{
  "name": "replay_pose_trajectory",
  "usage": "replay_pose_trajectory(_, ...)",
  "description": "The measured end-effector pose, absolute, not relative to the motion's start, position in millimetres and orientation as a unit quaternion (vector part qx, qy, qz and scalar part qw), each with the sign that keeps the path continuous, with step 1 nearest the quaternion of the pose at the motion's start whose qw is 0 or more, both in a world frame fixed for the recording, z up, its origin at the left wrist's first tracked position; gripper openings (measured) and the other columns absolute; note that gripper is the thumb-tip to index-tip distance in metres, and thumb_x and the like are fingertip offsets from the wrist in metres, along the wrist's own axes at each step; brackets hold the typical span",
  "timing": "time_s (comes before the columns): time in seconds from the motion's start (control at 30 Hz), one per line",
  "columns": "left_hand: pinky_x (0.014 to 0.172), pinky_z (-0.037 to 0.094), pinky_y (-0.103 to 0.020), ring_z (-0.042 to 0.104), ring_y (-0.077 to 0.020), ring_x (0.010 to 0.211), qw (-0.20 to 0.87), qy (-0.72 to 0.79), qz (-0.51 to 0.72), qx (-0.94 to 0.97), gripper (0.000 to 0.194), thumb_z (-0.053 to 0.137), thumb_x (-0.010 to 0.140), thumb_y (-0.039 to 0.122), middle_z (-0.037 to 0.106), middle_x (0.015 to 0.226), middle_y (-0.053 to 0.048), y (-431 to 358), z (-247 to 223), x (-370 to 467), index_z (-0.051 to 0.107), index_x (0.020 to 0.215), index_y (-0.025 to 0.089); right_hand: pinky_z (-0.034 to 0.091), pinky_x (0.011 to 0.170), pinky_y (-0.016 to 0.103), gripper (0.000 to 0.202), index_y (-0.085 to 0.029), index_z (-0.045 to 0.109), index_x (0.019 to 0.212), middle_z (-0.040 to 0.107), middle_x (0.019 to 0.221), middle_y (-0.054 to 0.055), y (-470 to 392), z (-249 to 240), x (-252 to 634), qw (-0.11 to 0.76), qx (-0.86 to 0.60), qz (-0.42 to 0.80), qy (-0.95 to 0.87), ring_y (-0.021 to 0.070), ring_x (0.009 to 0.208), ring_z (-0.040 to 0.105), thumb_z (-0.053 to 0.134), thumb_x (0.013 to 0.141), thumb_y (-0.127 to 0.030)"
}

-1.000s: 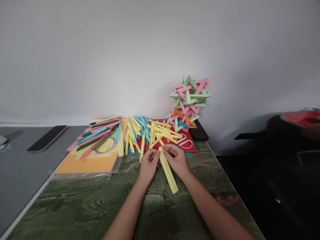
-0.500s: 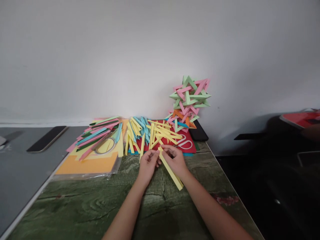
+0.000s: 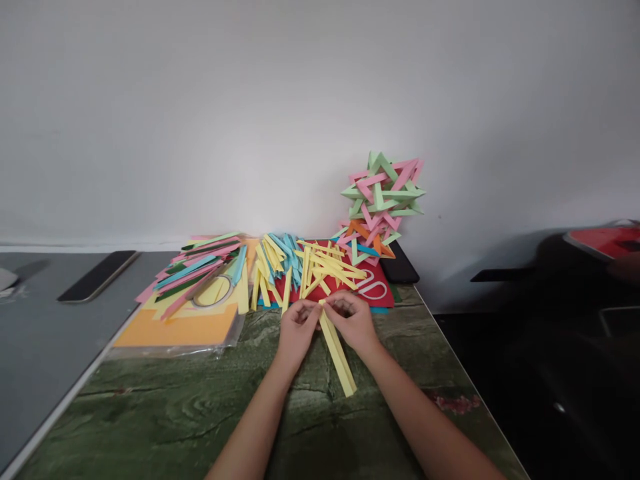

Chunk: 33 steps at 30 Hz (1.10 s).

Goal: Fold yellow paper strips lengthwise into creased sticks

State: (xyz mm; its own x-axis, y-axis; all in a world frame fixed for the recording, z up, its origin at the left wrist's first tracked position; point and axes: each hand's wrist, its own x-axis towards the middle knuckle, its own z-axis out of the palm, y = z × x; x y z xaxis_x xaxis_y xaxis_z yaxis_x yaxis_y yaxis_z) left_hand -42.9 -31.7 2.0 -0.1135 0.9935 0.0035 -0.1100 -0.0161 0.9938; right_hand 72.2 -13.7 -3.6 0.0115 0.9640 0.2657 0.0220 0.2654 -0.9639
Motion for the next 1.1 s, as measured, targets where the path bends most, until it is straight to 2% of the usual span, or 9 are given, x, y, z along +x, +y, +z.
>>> replay_pose_trajectory(0.17,0.050,0.045,-0.019,0.052,-0.0087,0.052,0.491,0.490,0.562,0.450,0.018,0.061,0.067,0.032,0.058,0.060,0.001,-31.7,0.3,-44.3,0.060,0.070,0.014,0.034,0.044,0.021,0.007,-0.018,0.065,0.069,0.055,0.071,0.002,-18.2,3.3,72.1,0.566,-0.423,0.357,-0.610,0.0081,0.053,0.046,0.058,0.067,-0.020)
replay_pose_trajectory(0.6,0.053,0.047,-0.021,0.055,-0.0124,0.061,0.507,0.494,0.568,0.419,0.018,0.063,0.065,0.031,0.063,0.067,-0.003,-31.0,2.4,-44.5,0.065,0.071,0.014,0.036,0.046,0.021,0.008,-0.019,0.064,0.068,0.057,0.072,0.002,-17.5,-1.4,71.4,0.565,-0.413,0.346,-0.625,0.0099,0.057,0.049,0.056,0.069,-0.020)
replay_pose_trajectory(0.87,0.050,0.047,-0.021,0.054,-0.0106,0.054,0.502,0.507,0.561,0.421,0.021,0.064,0.064,0.034,0.063,0.063,-0.002,-31.0,4.3,-42.8,0.064,0.069,0.013,0.039,0.049,0.022,0.009,-0.019,0.064,0.066,0.057,0.072,0.003,-18.0,2.3,72.4,0.561,-0.421,0.350,-0.622,0.0117,0.061,0.052,0.056,0.069,-0.023)
replay_pose_trajectory(1.1,0.041,0.041,-0.018,0.048,-0.0076,0.041,0.493,0.510,0.558,0.431,0.022,0.061,0.066,0.034,0.057,0.051,0.001,-31.3,4.8,-41.3,0.062,0.071,0.013,0.039,0.047,0.022,0.016,-0.016,0.058,0.062,0.054,0.054,-0.001,-12.3,-6.3,74.3,0.535,-0.460,0.443,-0.553,0.0103,0.050,0.047,0.059,0.067,-0.031)
